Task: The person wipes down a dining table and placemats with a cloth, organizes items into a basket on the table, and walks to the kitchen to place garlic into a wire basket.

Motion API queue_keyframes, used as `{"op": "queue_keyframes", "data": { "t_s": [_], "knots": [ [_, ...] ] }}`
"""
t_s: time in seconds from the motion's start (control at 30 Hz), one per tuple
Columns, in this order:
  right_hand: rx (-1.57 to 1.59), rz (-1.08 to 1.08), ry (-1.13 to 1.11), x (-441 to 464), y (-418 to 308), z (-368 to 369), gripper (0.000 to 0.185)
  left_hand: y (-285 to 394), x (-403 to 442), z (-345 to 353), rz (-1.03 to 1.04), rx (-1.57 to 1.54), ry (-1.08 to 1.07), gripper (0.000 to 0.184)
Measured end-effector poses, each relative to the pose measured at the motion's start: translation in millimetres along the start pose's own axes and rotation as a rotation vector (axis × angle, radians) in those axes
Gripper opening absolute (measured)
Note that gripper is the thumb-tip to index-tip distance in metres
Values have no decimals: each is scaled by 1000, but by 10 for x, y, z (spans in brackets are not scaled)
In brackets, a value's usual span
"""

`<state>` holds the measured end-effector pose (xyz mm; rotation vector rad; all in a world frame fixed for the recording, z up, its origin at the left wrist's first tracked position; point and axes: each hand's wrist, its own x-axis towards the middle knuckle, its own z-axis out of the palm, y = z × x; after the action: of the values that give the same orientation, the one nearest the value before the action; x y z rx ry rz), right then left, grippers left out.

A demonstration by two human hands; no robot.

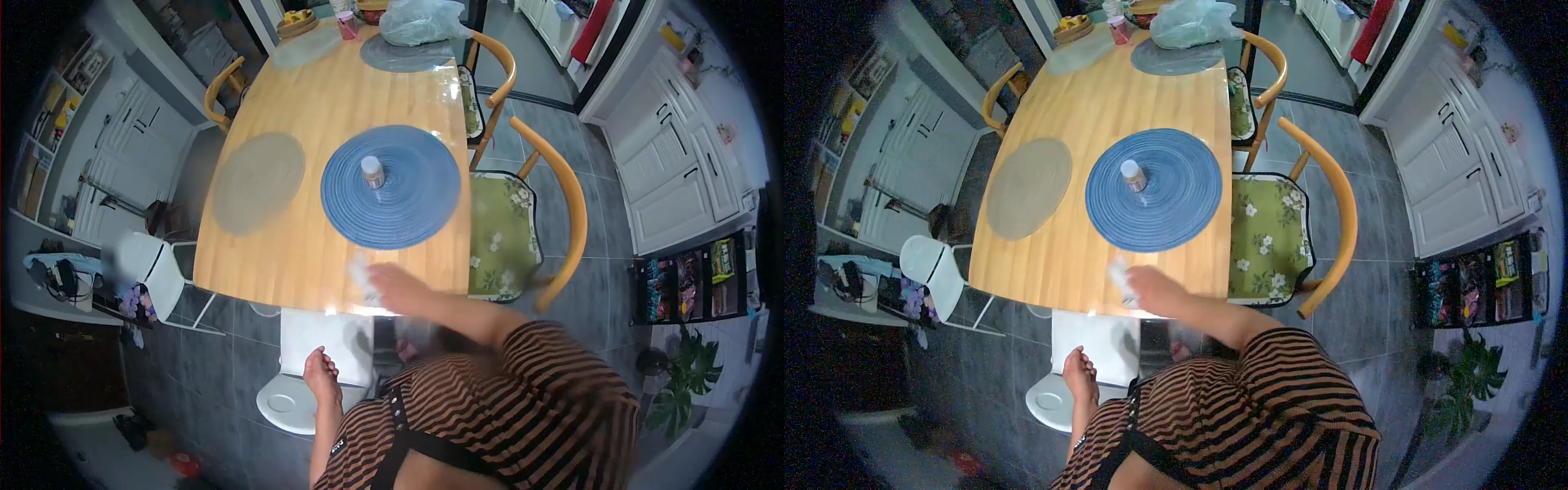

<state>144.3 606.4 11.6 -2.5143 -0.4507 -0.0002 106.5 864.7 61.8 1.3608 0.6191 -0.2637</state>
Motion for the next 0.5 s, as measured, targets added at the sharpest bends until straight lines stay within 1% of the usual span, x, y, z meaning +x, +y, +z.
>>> {"op": "queue_keyframes", "data": {
  "t_s": [0.07, 0.13, 0.17, 0.2, 0.23, 0.27, 0.3, 0.37, 0.4, 0.43, 0.5],
  "knots": [
    [100, 240, 122, -261, 606, -62, 41, 3, 39, 95, 51, 66, -16, 16],
    [-99, 265, 443, -556, 1052, -338, 40, 59, 93, 263, 107, 187, -26, 16],
    [-153, 287, 496, -615, 1265, -508, 41, 80, 198, 362, 139, 234, -83, 20],
    [-205, 310, 549, -601, 1403, -685, 42, 158, 251, 546, 217, 311, -142, 24],
    [-202, 335, 533, -536, 1536, -763, 42, 266, 313, 775, 298, 390, -205, 27],
    [-203, 360, 521, -455, 1676, -834, 43, 379, 390, 1009, 368, 555, -244, 39],
    [-211, 381, 515, -370, 1812, -916, 43, 434, 539, 1242, 425, 586, -306, 54],
    [-280, 421, 549, -163, 1988, -975, 44, 545, 872, 1773, 659, 914, -279, 71],
    [-306, 444, 559, -100, 2005, -942, 44, 643, 941, 2077, 642, 1013, -275, 78],
    [-249, 484, 560, -84, 1968, -918, 45, 748, 990, 2376, 620, 1117, -269, 84],
    [-212, 406, 521, -205, 1793, -902, 44, 944, 940, 2885, 653, 1344, -173, 90]
  ]
}}
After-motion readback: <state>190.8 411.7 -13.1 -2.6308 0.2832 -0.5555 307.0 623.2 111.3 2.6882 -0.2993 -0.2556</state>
